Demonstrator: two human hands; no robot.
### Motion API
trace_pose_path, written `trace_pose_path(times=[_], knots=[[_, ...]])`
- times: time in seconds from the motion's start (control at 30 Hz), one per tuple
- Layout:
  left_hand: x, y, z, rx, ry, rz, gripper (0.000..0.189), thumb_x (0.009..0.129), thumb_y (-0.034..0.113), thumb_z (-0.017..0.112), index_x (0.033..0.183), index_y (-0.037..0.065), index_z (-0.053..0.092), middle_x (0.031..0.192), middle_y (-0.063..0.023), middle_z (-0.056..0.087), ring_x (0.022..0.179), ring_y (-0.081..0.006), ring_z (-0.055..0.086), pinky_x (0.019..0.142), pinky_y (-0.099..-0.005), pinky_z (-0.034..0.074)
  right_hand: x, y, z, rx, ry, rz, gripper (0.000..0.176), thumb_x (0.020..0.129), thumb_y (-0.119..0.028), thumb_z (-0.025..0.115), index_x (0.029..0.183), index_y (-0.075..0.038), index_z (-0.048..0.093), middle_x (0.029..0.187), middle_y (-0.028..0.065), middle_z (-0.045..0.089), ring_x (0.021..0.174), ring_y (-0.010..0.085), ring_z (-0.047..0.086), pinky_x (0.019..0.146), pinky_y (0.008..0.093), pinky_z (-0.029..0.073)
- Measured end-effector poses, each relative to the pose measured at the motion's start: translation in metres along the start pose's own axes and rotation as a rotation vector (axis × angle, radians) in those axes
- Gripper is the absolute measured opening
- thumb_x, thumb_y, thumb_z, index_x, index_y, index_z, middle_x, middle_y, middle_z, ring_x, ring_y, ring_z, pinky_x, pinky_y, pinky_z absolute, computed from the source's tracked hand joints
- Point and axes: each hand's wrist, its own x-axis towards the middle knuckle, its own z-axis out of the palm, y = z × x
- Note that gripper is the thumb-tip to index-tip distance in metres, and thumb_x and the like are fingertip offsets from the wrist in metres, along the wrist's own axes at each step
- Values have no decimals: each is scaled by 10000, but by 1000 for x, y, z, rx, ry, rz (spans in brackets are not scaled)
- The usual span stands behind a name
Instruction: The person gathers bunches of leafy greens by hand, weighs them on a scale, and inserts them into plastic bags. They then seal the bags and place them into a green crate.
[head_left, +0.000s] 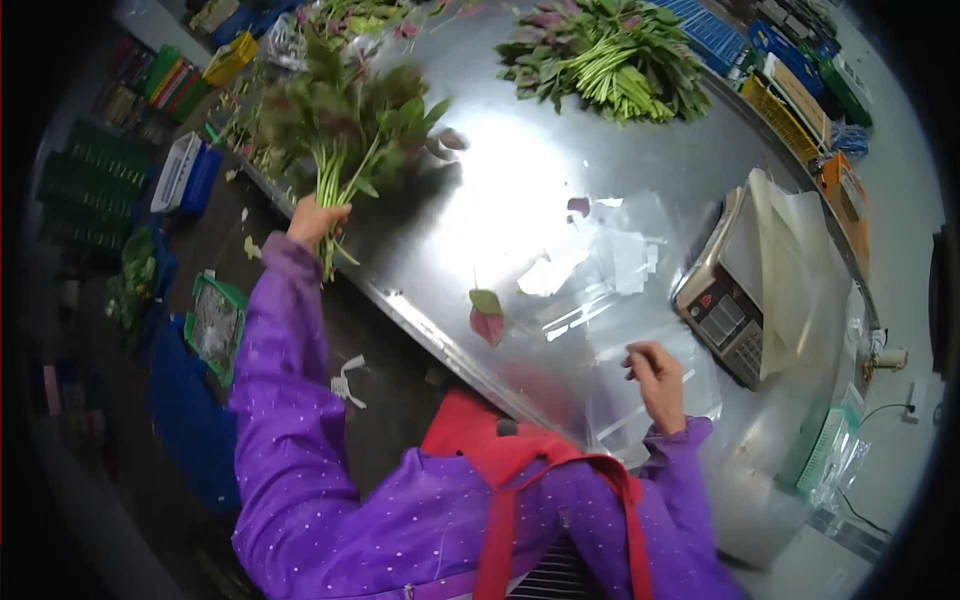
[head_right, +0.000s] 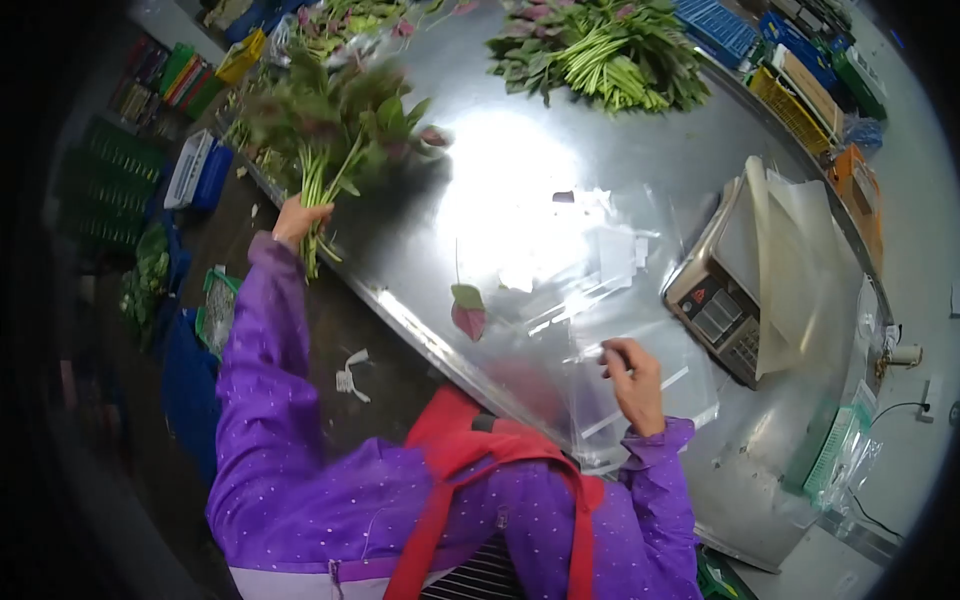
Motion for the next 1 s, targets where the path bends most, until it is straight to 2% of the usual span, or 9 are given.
trace_pose_path(times=[0.07, 0.13, 0.3, 0.47, 0.6, 0.7, 0.8, 0.83, 1.0], knots=[[-31, 37, 18, -275, 16, -89, 159, 794, 84, 679, 913, 38, 584, 748, -48, 612, 575, -120, 571, 479, -251, 465, 15, -9, 8, 0, -57, -39, 149, 884, -66, 542, 968, 35, 612, 767, 81, 636, 655, 111, 583, 593, 240, 473], [-40, 35, 35, -611, -66, -71, 182, 809, 85, 664, 961, 31, 578, 790, -55, 625, 598, -123, 591, 499, -252, 499, 15, -13, 18, 24, -94, -12, 155, 885, -71, 542, 975, 32, 612, 764, 73, 636, 652, 108, 580, 593, 240, 473], [4, 40, 47, -1026, -266, -68, 253, 832, 72, 629, 1059, -14, 560, 883, -89, 638, 776, -180, 639, 682, -309, 549, 62, -28, 47, 132, -64, 12, 177, 895, -100, 537, 989, 33, 608, 770, 64, 635, 652, 104, 572, 603, 239, 469], [59, 57, 74, -1000, -248, 124, 306, 846, 131, 635, 1106, -3, 546, 994, -98, 638, 834, -200, 638, 730, -325, 536, 120, -55, 100, 305, 44, 120, 191, 903, -122, 533, 986, 35, 605, 779, 82, 636, 660, 116, 582, 621, 242, 466], [68, 32, 107, -992, -331, -47, 342, 810, 78, 655, 1110, -9, 515, 1015, -144, 615, 839, -209, 633, 721, -318, 545, 176, -76, 168, 463, 16, 181, 242, 918, -154, 521, 1041, 44, 586, 877, 116, 637, 759, 151, 607, 705, 269, 480], [65, -6, 121, -1101, -495, -256, 366, 840, 80, 588, 1165, -64, 498, 1104, -163, 593, 920, -246, 632, 818, -364, 535, 216, -67, 219, 549, -48, 269, 304, 930, -202, 531, 1110, 39, 568, 1008, 118, 619, 906, 159, 587, 812, 272, 466], [54, -29, 127, -1231, -613, -370, 350, 867, 119, 554, 1174, -42, 504, 1081, -138, 622, 929, -228, 626, 819, -337, 520, 232, -72, 263, 497, -170, 273, 316, 934, -221, 535, 1130, 25, 566, 1043, 86, 606, 939, 136, 561, 832, 261, 448], [52, -34, 128, -1264, -605, -432, 356, 887, 126, 516, 1196, -49, 495, 1105, -142, 615, 966, -229, 613, 877, -335, 494, 234, -69, 272, 538, -284, 322, 336, 939, -230, 534, 1168, 16, 541, 1052, 54, 588, 955, 111, 535, 834, 249, 436], [62, -35, 118, -1291, -707, -555, 364, 883, 134, 541, 1210, -20, 499, 1101, -155, 611, 985, -221, 605, 900, -343, 478, 229, -74, 290, 548, -352, 417, 374, 941, -239, 539, 1209, 16, 485, 1043, 43, 570, 945, 97, 528, 815, 234, 436]])
